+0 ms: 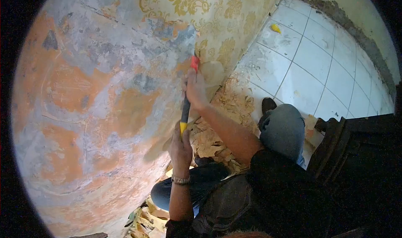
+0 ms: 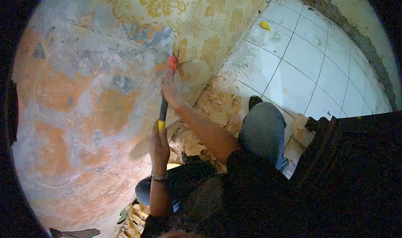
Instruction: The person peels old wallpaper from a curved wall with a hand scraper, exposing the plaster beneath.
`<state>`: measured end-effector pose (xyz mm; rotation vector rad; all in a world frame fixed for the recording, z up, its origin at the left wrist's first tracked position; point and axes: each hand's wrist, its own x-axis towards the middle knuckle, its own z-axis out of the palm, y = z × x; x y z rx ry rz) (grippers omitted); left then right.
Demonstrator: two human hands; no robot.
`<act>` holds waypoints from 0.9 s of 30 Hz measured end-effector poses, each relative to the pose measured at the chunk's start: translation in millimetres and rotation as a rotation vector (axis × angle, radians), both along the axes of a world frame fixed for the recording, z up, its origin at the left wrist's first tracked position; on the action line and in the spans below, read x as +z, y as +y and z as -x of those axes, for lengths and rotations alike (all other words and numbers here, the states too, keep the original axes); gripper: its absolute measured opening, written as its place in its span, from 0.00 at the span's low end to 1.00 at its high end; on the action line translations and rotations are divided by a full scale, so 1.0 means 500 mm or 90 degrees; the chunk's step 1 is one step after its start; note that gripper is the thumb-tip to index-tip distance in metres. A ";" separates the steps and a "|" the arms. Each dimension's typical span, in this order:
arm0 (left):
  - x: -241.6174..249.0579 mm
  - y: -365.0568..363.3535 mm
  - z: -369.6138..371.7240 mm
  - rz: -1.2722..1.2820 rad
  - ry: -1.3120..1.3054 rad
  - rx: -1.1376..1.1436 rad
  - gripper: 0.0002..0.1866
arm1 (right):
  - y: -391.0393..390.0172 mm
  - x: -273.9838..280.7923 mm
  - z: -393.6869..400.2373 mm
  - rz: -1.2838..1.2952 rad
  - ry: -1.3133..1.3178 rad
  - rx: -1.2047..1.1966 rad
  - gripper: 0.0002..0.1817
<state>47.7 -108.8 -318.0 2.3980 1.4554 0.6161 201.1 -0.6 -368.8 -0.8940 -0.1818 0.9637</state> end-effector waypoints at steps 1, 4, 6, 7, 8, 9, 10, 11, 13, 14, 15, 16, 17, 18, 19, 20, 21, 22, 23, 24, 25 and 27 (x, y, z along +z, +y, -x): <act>0.014 0.011 -0.021 0.103 0.017 0.021 0.21 | 0.014 -0.004 -0.021 0.012 -0.001 -0.019 0.18; 0.001 0.055 -0.030 -0.001 0.046 -0.041 0.21 | 0.033 0.021 -0.047 -0.034 0.079 -0.082 0.18; 0.015 0.051 -0.028 0.006 0.078 -0.013 0.22 | 0.026 0.021 -0.048 -0.032 0.098 -0.060 0.18; 0.033 0.039 -0.032 0.055 0.073 0.000 0.22 | 0.027 0.021 -0.047 -0.031 0.115 -0.045 0.17; 0.045 0.033 -0.037 0.104 0.066 0.009 0.21 | 0.024 0.021 -0.040 -0.037 0.113 -0.044 0.17; 0.021 0.026 -0.020 0.001 0.019 -0.048 0.22 | 0.015 0.014 -0.026 -0.013 0.054 -0.046 0.18; 0.022 0.003 -0.006 -0.004 0.016 -0.052 0.22 | 0.004 0.013 -0.014 0.011 -0.005 -0.050 0.19; 0.025 -0.023 0.008 0.015 0.002 -0.008 0.22 | -0.010 0.019 0.010 0.006 -0.006 -0.054 0.19; 0.033 -0.041 0.024 0.036 -0.004 0.028 0.22 | -0.036 0.041 0.055 -0.044 -0.032 -0.007 0.20; 0.038 -0.046 0.032 0.068 0.003 0.051 0.22 | -0.037 0.048 0.052 -0.041 -0.027 -0.008 0.20; 0.038 -0.051 0.038 0.102 0.009 0.080 0.22 | -0.040 0.053 0.050 -0.030 -0.031 0.013 0.20; 0.033 -0.046 0.037 0.105 0.013 0.084 0.22 | -0.039 0.053 0.045 -0.021 -0.037 0.033 0.20; 0.027 -0.034 0.030 0.067 0.011 0.052 0.21 | -0.031 0.049 0.031 -0.018 -0.032 0.036 0.20; 0.024 -0.019 0.017 0.028 0.007 0.019 0.21 | -0.016 0.044 0.007 0.027 -0.060 0.026 0.20; 0.043 -0.006 -0.018 0.059 0.005 0.013 0.21 | -0.005 0.042 -0.016 0.074 -0.092 0.017 0.20; 0.041 0.009 -0.040 0.061 0.003 0.013 0.21 | 0.004 0.042 -0.039 0.077 -0.094 0.017 0.20; 0.037 0.027 -0.060 0.049 -0.003 -0.011 0.21 | 0.012 0.051 -0.066 0.052 -0.062 -0.021 0.20; 0.036 0.040 -0.071 0.034 -0.007 -0.040 0.21 | 0.020 0.054 -0.087 0.022 -0.029 -0.062 0.21; 0.035 0.038 -0.067 0.053 0.034 -0.027 0.21 | 0.041 0.018 -0.086 0.017 -0.031 -0.070 0.21; 0.039 0.026 -0.063 0.049 0.033 -0.030 0.21 | 0.082 -0.069 -0.068 0.005 -0.203 -0.103 0.21; 0.043 0.008 -0.062 0.063 0.030 -0.020 0.21 | 0.078 -0.072 -0.061 -0.002 -0.289 -0.118 0.21; 0.042 -0.031 -0.055 0.077 0.004 0.009 0.22 | 0.000 0.003 -0.037 0.037 -0.239 -0.044 0.21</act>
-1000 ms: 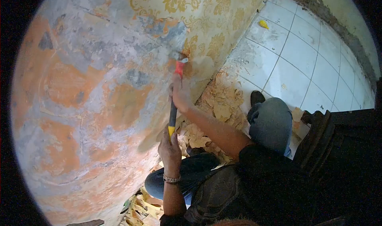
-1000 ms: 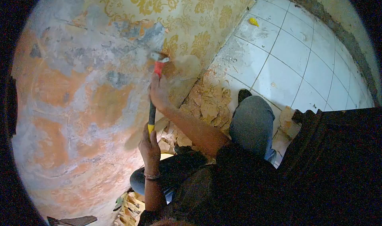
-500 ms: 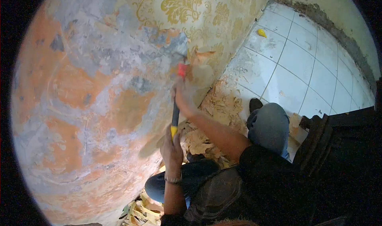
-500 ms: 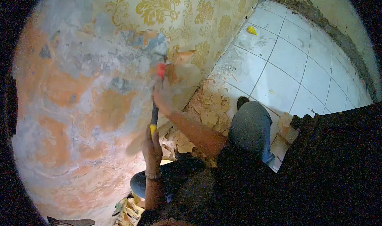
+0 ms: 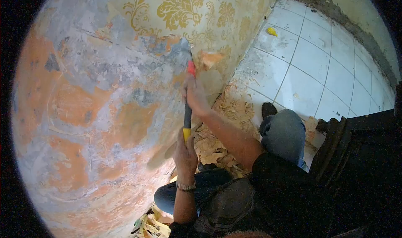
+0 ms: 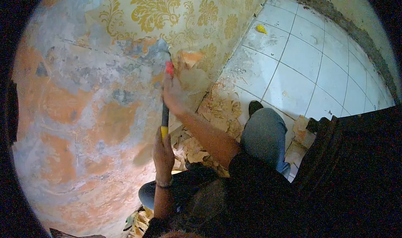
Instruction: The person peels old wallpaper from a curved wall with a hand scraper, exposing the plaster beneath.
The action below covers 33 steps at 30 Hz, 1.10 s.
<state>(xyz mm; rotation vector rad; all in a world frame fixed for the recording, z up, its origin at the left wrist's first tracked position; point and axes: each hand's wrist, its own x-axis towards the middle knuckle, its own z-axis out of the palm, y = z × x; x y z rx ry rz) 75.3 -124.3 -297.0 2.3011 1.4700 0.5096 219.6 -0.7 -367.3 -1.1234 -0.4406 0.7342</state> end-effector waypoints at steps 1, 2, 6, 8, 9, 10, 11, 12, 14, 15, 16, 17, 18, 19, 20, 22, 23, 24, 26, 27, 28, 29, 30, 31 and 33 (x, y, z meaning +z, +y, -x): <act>-0.005 -0.011 0.014 0.001 0.000 -0.003 0.22 | -0.043 0.046 0.009 0.054 0.141 0.081 0.21; -0.011 -0.017 0.030 0.008 0.007 0.014 0.22 | -0.041 0.052 0.013 0.054 0.141 0.078 0.21; -0.008 0.029 0.011 0.032 0.029 0.025 0.21 | 0.003 0.006 0.003 -0.001 0.137 0.044 0.20; -0.005 0.071 -0.023 -0.036 0.032 -0.052 0.21 | 0.044 -0.014 -0.031 -0.002 0.081 0.030 0.20; 0.000 0.077 -0.026 -0.034 0.032 -0.056 0.21 | 0.061 -0.014 -0.044 -0.019 0.145 -0.002 0.20; 0.006 0.085 -0.028 0.008 0.042 -0.035 0.22 | 0.064 -0.005 -0.055 -0.039 0.207 -0.037 0.20; 0.011 0.089 -0.029 0.047 0.052 -0.011 0.22 | 0.053 -0.002 -0.056 -0.042 0.206 -0.040 0.20; -0.027 0.093 -0.009 -0.008 0.046 -0.053 0.22 | 0.026 0.014 -0.050 -0.042 0.239 0.002 0.20; -0.019 0.050 0.006 -0.009 0.041 -0.040 0.23 | -0.002 0.013 -0.019 -0.041 0.271 0.038 0.20; -0.022 0.027 0.014 -0.003 0.034 -0.020 0.23 | -0.009 0.003 0.007 -0.043 0.264 0.036 0.21; -0.031 0.015 0.023 0.001 0.041 0.007 0.23 | -0.009 -0.008 0.018 -0.045 0.258 0.035 0.21; -0.037 0.024 0.024 0.005 0.041 0.007 0.23 | 0.000 -0.021 0.014 -0.041 0.258 0.034 0.21; -0.039 0.038 0.024 0.006 0.042 -0.003 0.23 | 0.008 -0.022 0.004 0.030 0.241 0.017 0.21; -0.035 0.052 0.015 0.007 0.044 -0.014 0.22 | 0.016 -0.021 -0.005 0.101 0.226 -0.001 0.21; -0.028 0.069 -0.002 -0.034 0.086 -0.039 0.22 | 0.022 -0.018 -0.012 0.104 0.230 0.000 0.21; -0.019 0.086 -0.003 0.007 0.096 -0.028 0.22 | 0.029 -0.006 -0.028 -0.008 0.300 -0.034 0.20; -0.015 0.091 -0.003 0.044 0.102 -0.018 0.22 | 0.023 -0.001 -0.031 -0.010 0.301 -0.035 0.20; -0.030 0.088 0.006 0.006 0.111 -0.037 0.22 | 0.016 0.002 -0.029 -0.051 0.330 -0.018 0.20; -0.039 0.057 0.009 -0.037 0.065 -0.046 0.22 | 0.008 0.004 -0.023 -0.095 0.359 -0.006 0.20; -0.046 0.048 0.006 -0.073 0.014 -0.053 0.22 | 0.004 0.000 -0.020 -0.066 0.345 0.012 0.20; -0.059 0.054 0.005 -0.099 0.018 -0.052 0.22 | 0.008 -0.014 -0.017 -0.035 0.331 0.031 0.20; -0.068 0.064 0.008 -0.095 0.016 -0.050 0.22 | 0.046 -0.060 -0.015 -0.031 0.330 0.032 0.20; -0.068 0.081 0.003 -0.072 0.031 -0.052 0.22 | 0.095 -0.107 -0.018 -0.041 0.187 -0.055 0.20; -0.066 0.094 0.001 -0.048 0.050 -0.055 0.23 | 0.118 -0.158 -0.002 -0.045 0.120 -0.097 0.19; -0.052 0.093 -0.003 -0.003 0.065 -0.039 0.22 | 0.090 -0.102 -0.012 -0.018 0.191 -0.090 0.19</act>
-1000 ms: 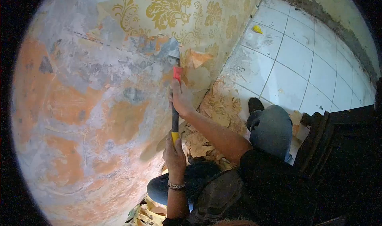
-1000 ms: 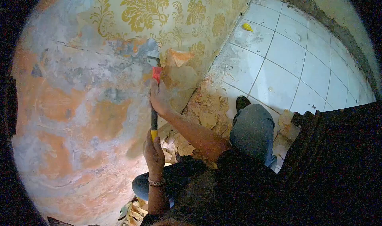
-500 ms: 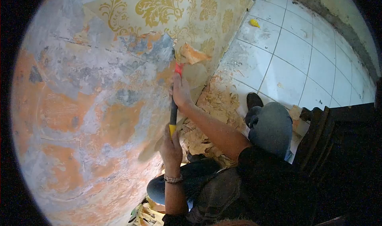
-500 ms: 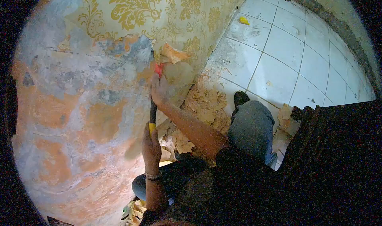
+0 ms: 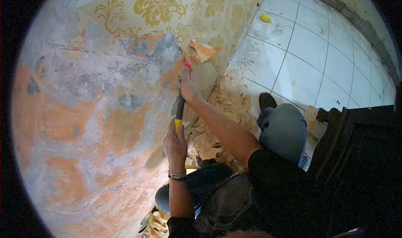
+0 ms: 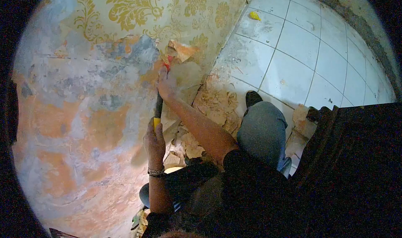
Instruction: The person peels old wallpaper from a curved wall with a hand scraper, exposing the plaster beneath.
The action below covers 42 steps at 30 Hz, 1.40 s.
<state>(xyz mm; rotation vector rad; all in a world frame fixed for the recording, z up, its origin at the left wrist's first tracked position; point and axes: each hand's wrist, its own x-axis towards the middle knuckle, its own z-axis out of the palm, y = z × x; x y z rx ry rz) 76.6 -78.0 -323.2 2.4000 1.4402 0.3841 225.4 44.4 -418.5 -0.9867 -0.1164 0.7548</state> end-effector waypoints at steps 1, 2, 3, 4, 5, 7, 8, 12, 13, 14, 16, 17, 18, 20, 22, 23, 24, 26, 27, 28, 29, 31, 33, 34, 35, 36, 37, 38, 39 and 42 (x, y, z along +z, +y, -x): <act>0.002 -0.010 -0.004 -0.010 0.001 -0.001 0.22 | -0.026 0.045 -0.010 0.010 0.136 0.057 0.20; 0.006 -0.022 -0.010 -0.019 0.004 -0.003 0.21 | -0.047 0.058 -0.010 0.008 0.138 0.056 0.20; 0.033 -0.044 -0.024 0.048 0.035 0.025 0.21 | -0.066 0.063 -0.012 -0.004 0.131 0.093 0.20; 0.042 -0.055 -0.020 0.046 0.032 0.021 0.21 | -0.077 0.064 -0.013 -0.017 0.120 0.128 0.20; 0.047 -0.068 -0.007 0.035 0.026 0.029 0.20 | -0.083 0.068 0.004 -0.019 0.117 0.122 0.20; 0.046 -0.077 0.035 0.030 0.091 0.026 0.20 | -0.090 0.062 0.057 -0.104 0.162 0.073 0.20; 0.041 -0.076 0.046 0.035 0.095 0.027 0.20 | -0.093 0.055 0.064 -0.100 0.166 0.073 0.20; 0.038 -0.058 0.047 -0.018 0.103 0.015 0.19 | -0.103 0.077 0.052 -0.116 0.255 0.103 0.20; 0.042 -0.052 0.036 -0.018 0.096 0.012 0.19 | -0.101 0.078 0.040 -0.111 0.266 0.105 0.21; 0.043 -0.044 0.025 -0.018 0.090 0.009 0.18 | -0.082 0.063 0.027 -0.110 0.267 0.103 0.21; 0.040 -0.016 0.002 0.003 0.101 0.002 0.18 | -0.035 0.002 0.021 -0.108 0.255 0.026 0.21; 0.038 -0.002 -0.009 0.015 0.102 -0.012 0.18 | -0.026 -0.003 0.014 -0.109 0.255 0.027 0.21; 0.035 -0.002 -0.010 0.016 0.103 -0.014 0.18 | -0.025 -0.005 0.007 -0.080 0.234 0.029 0.21; 0.032 -0.012 -0.011 0.031 0.114 -0.003 0.18 | -0.044 -0.007 0.005 -0.049 0.211 0.031 0.21; 0.048 -0.045 -0.013 0.038 0.101 0.002 0.18 | -0.087 0.035 -0.001 -0.068 0.248 0.083 0.21; 0.052 -0.058 -0.012 0.050 0.088 0.009 0.18 | -0.100 0.055 0.004 -0.070 0.243 0.080 0.21; 0.043 -0.056 -0.003 0.051 0.085 0.006 0.18 | -0.113 0.071 0.016 -0.087 0.277 0.109 0.21; 0.018 -0.050 0.024 -0.003 0.077 -0.021 0.18 | -0.114 0.060 0.018 -0.098 0.316 0.144 0.21; 0.020 -0.042 0.008 0.037 0.107 0.016 0.18 | -0.102 0.041 0.004 -0.094 0.298 0.130 0.20; 0.019 -0.033 -0.004 0.038 0.109 0.018 0.18 | -0.091 0.025 -0.006 -0.093 0.281 0.114 0.20; 0.018 -0.023 -0.016 0.009 0.117 0.003 0.19 | -0.083 0.022 -0.012 -0.095 0.283 0.111 0.20; 0.037 -0.010 -0.038 0.030 0.139 0.017 0.20 | -0.071 0.023 -0.017 -0.110 0.334 0.084 0.19; 0.039 -0.016 -0.028 0.011 0.136 0.003 0.18 | -0.080 0.026 -0.014 -0.129 0.346 0.092 0.19; 0.044 -0.019 -0.027 -0.002 0.133 -0.019 0.17 | -0.083 0.030 -0.014 -0.142 0.357 0.091 0.19; 0.054 -0.031 -0.022 0.006 0.130 -0.016 0.17 | -0.087 0.035 -0.002 -0.146 0.359 0.087 0.19; 0.062 -0.041 -0.017 0.006 0.131 -0.019 0.17 | -0.096 0.039 0.019 -0.118 0.367 0.087 0.20; 0.066 -0.049 -0.010 0.009 0.148 -0.007 0.18 | -0.100 0.039 0.028 -0.088 0.374 0.090 0.20; 0.066 -0.053 -0.006 0.013 0.166 0.008 0.18 | -0.098 0.036 0.025 -0.086 0.374 0.091 0.20; 0.055 -0.042 -0.009 0.015 0.167 0.012 0.18 | -0.094 0.024 0.022 -0.106 0.333 0.082 0.21; 0.005 -0.010 -0.017 0.007 0.142 -0.015 0.19 | -0.069 -0.031 0.001 -0.116 0.324 0.096 0.22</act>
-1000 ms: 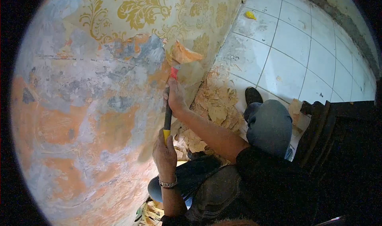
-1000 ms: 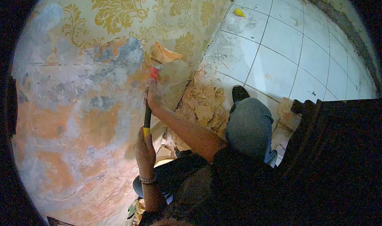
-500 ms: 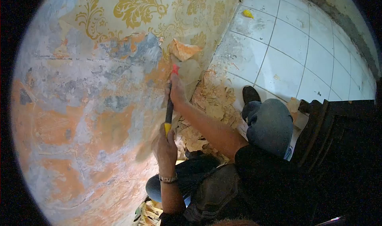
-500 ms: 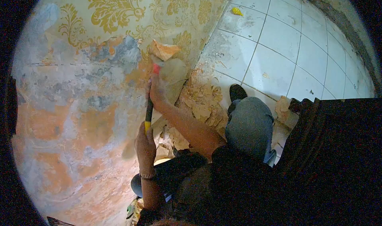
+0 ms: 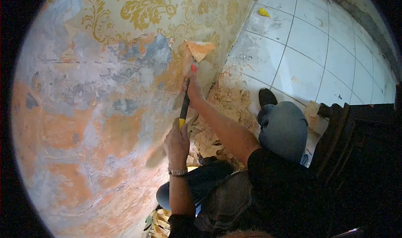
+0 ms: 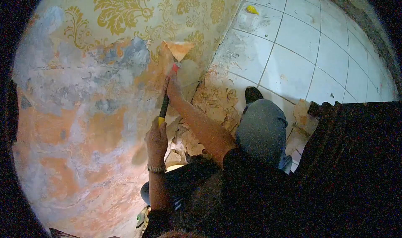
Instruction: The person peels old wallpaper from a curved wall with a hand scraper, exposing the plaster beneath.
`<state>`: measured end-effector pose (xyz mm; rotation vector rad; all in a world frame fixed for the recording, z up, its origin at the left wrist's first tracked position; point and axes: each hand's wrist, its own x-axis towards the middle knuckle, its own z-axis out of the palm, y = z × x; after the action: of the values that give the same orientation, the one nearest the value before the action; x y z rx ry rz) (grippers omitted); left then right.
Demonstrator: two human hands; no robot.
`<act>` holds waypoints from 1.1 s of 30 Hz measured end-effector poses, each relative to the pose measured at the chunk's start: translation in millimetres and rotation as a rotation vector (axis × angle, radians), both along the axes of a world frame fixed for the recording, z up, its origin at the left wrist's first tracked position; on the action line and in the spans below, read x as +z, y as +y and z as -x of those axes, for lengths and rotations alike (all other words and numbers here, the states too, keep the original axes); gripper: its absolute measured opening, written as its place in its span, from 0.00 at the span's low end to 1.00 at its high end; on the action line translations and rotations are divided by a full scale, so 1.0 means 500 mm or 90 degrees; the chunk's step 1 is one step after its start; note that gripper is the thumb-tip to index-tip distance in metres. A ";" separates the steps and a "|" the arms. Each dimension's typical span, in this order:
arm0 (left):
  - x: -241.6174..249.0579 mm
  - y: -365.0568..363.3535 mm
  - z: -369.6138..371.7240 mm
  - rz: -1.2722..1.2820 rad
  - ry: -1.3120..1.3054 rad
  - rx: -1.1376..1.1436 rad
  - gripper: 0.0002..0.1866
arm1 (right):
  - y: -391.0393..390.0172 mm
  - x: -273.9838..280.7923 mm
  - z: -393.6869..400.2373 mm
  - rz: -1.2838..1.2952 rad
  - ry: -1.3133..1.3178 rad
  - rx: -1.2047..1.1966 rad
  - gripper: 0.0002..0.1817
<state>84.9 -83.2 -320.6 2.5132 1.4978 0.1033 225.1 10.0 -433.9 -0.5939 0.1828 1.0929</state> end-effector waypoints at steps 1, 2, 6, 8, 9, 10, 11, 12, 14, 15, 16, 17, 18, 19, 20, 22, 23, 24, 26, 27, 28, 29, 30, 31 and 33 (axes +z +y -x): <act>-0.009 0.006 -0.007 0.004 0.011 -0.003 0.19 | 0.006 -0.007 -0.017 -0.002 0.024 0.014 0.23; -0.012 0.005 -0.012 0.009 0.023 -0.005 0.20 | -0.001 -0.015 -0.021 -0.002 0.023 0.010 0.23; 0.026 -0.037 -0.018 0.043 0.043 0.003 0.20 | -0.019 0.016 0.005 0.052 -0.005 0.043 0.24; 0.027 -0.035 -0.002 0.028 -0.003 0.009 0.19 | -0.014 0.024 -0.002 0.098 -0.009 0.057 0.25; 0.022 -0.023 -0.007 0.004 0.004 -0.003 0.19 | 0.006 0.001 -0.012 0.077 -0.016 0.047 0.24; 0.010 -0.012 -0.016 0.005 0.004 0.003 0.19 | 0.020 -0.016 -0.017 0.055 -0.021 0.039 0.24; -0.001 0.001 -0.022 0.018 0.025 0.006 0.18 | 0.028 -0.031 -0.010 0.055 -0.015 0.042 0.24; -0.009 0.013 -0.029 0.028 0.041 0.002 0.18 | 0.033 -0.029 -0.020 0.080 -0.030 0.018 0.24; -0.013 -0.001 -0.023 0.003 0.014 -0.011 0.18 | 0.018 -0.028 -0.019 0.106 -0.045 -0.001 0.24; 0.003 -0.020 -0.033 0.018 0.035 0.006 0.18 | -0.004 -0.012 -0.022 0.088 -0.032 0.023 0.23; 0.016 -0.030 -0.040 0.034 0.055 0.021 0.18 | -0.014 -0.003 -0.022 0.070 -0.019 0.045 0.23; 0.023 -0.041 -0.027 0.039 0.005 0.008 0.19 | -0.011 0.012 -0.017 0.067 -0.020 0.044 0.23; 0.024 -0.036 -0.024 0.040 0.004 0.009 0.19 | -0.007 0.017 -0.006 0.074 -0.037 0.032 0.23; 0.024 -0.028 -0.020 0.036 0.003 0.010 0.19 | -0.003 0.020 -0.002 0.081 -0.056 0.021 0.24; 0.022 -0.026 -0.013 0.034 0.004 0.015 0.19 | 0.000 0.016 -0.012 0.083 -0.058 0.027 0.24; -0.001 -0.003 -0.025 0.011 -0.056 -0.015 0.19 | 0.006 0.008 -0.038 0.085 -0.016 0.056 0.23; -0.004 0.006 -0.030 0.014 -0.025 -0.015 0.19 | 0.008 0.009 -0.044 0.080 -0.012 0.054 0.23; -0.005 0.003 -0.033 0.020 0.003 -0.010 0.19 | 0.003 0.008 -0.046 0.068 -0.009 0.043 0.23; 0.006 -0.013 -0.040 0.006 0.013 -0.001 0.18 | -0.003 0.019 -0.044 0.043 -0.015 0.036 0.23; 0.026 -0.030 -0.044 0.034 0.032 0.016 0.21 | -0.006 0.018 -0.035 0.065 -0.045 0.035 0.23; 0.038 -0.040 -0.041 0.063 0.049 0.030 0.23 | -0.002 0.008 -0.024 0.089 -0.076 0.031 0.23; 0.041 -0.054 -0.015 0.049 -0.043 0.012 0.22 | 0.009 0.004 0.008 0.084 -0.082 0.030 0.23; 0.047 -0.070 0.009 0.047 -0.048 0.011 0.22 | 0.030 -0.010 0.061 0.097 -0.265 -0.063 0.22; 0.056 -0.086 0.030 0.061 -0.067 0.062 0.22 | 0.025 0.006 0.072 0.100 -0.356 -0.108 0.22; 0.055 -0.081 0.058 0.076 -0.080 0.113 0.21 | -0.017 0.094 0.069 0.040 -0.307 -0.061 0.22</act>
<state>55.9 -123.5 -293.3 2.2345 1.6227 0.1899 190.7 1.6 -386.7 -0.8784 -0.1727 0.8271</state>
